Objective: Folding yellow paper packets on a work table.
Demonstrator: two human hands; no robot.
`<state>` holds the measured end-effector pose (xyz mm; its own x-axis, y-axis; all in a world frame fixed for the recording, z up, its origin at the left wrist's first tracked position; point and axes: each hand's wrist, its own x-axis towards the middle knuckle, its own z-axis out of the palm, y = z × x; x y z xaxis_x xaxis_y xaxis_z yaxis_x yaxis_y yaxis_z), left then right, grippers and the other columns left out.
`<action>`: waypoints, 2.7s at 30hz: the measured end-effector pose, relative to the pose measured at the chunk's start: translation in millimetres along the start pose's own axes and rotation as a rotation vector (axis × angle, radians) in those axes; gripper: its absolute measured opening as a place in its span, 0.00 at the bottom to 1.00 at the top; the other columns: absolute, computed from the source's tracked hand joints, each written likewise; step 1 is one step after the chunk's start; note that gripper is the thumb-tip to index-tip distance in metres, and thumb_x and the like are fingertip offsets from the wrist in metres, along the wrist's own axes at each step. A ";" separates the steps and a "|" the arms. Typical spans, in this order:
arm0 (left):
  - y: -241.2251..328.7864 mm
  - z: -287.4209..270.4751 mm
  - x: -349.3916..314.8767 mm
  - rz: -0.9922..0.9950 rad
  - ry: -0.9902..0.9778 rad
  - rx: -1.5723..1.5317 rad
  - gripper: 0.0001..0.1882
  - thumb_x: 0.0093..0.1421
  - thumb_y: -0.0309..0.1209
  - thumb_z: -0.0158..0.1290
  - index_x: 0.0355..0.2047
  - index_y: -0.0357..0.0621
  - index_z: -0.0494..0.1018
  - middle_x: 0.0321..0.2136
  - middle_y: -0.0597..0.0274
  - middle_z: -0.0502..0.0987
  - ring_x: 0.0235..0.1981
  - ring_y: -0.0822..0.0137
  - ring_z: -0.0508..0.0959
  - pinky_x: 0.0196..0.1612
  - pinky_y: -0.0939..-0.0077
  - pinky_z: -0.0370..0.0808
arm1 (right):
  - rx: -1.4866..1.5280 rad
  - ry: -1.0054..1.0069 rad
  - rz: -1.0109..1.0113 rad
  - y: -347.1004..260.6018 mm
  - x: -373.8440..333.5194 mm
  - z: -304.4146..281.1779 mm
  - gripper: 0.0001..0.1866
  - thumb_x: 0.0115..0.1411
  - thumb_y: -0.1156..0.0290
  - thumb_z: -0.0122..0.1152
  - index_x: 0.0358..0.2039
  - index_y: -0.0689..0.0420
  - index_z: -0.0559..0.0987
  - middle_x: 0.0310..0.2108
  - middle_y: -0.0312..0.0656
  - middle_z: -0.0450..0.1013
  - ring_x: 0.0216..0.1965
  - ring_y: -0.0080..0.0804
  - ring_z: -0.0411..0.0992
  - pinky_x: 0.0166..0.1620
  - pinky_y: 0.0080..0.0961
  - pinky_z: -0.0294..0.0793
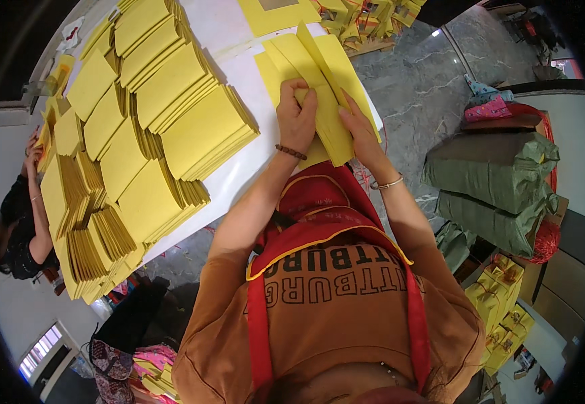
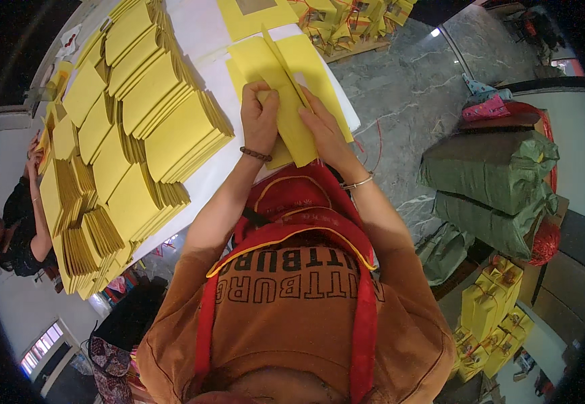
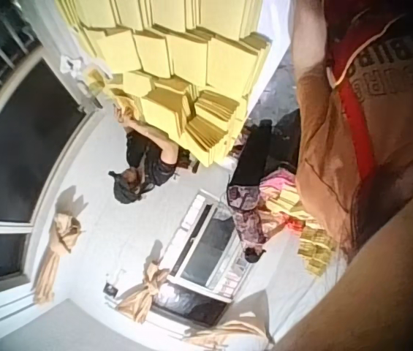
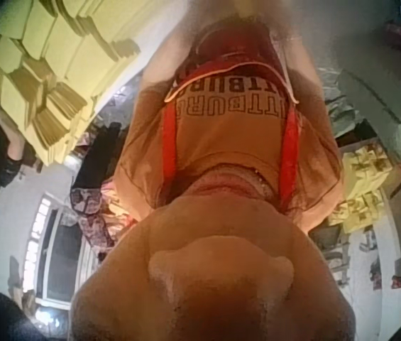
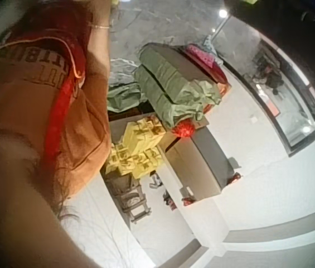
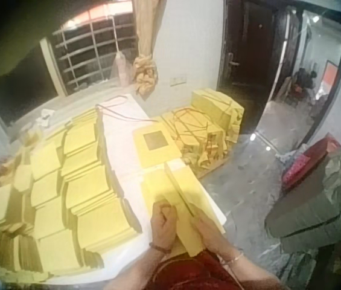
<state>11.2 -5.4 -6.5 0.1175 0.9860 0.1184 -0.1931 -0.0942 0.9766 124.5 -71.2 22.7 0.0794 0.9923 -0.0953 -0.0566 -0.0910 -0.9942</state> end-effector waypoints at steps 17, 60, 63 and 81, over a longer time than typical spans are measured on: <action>10.6 1.4 2.9 0.100 -0.056 0.178 0.13 0.53 0.32 0.54 0.35 0.38 0.67 0.30 0.57 0.74 0.32 0.68 0.73 0.36 0.77 0.69 | -0.242 -0.031 -0.174 8.3 2.5 -2.8 0.27 0.58 0.68 0.42 0.57 0.65 0.57 0.57 0.50 0.55 0.60 0.38 0.50 0.61 0.26 0.47; 33.0 -66.0 -19.0 0.708 -0.125 0.822 0.22 0.46 0.16 0.48 0.44 0.40 0.68 0.42 0.54 0.71 0.45 0.55 0.69 0.47 0.63 0.63 | 0.604 -0.022 0.330 -19.7 8.1 -50.2 0.21 0.57 0.76 0.48 0.51 0.64 0.64 0.45 0.43 0.69 0.41 0.29 0.72 0.42 0.22 0.73; 35.4 -66.3 -20.7 0.888 -0.191 0.937 0.19 0.45 0.21 0.53 0.41 0.46 0.71 0.42 0.62 0.71 0.44 0.58 0.69 0.45 0.64 0.63 | 0.573 -0.014 0.365 -14.3 -2.5 -52.5 0.20 0.58 0.75 0.47 0.52 0.64 0.64 0.44 0.43 0.69 0.43 0.29 0.71 0.45 0.22 0.71; 29.7 -76.0 -51.6 0.399 -0.500 0.649 0.16 0.46 0.24 0.54 0.38 0.43 0.72 0.38 0.59 0.74 0.41 0.58 0.70 0.44 0.68 0.66 | -0.676 -0.186 -0.165 -11.8 -26.2 -70.4 0.10 0.51 0.73 0.58 0.34 0.61 0.76 0.34 0.42 0.74 0.39 0.34 0.70 0.43 0.26 0.67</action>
<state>-74.6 -48.6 2.7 0.5973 0.7032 0.3856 0.2582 -0.6238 0.7377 193.1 -102.0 33.5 -0.1405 0.9900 0.0086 0.5748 0.0886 -0.8135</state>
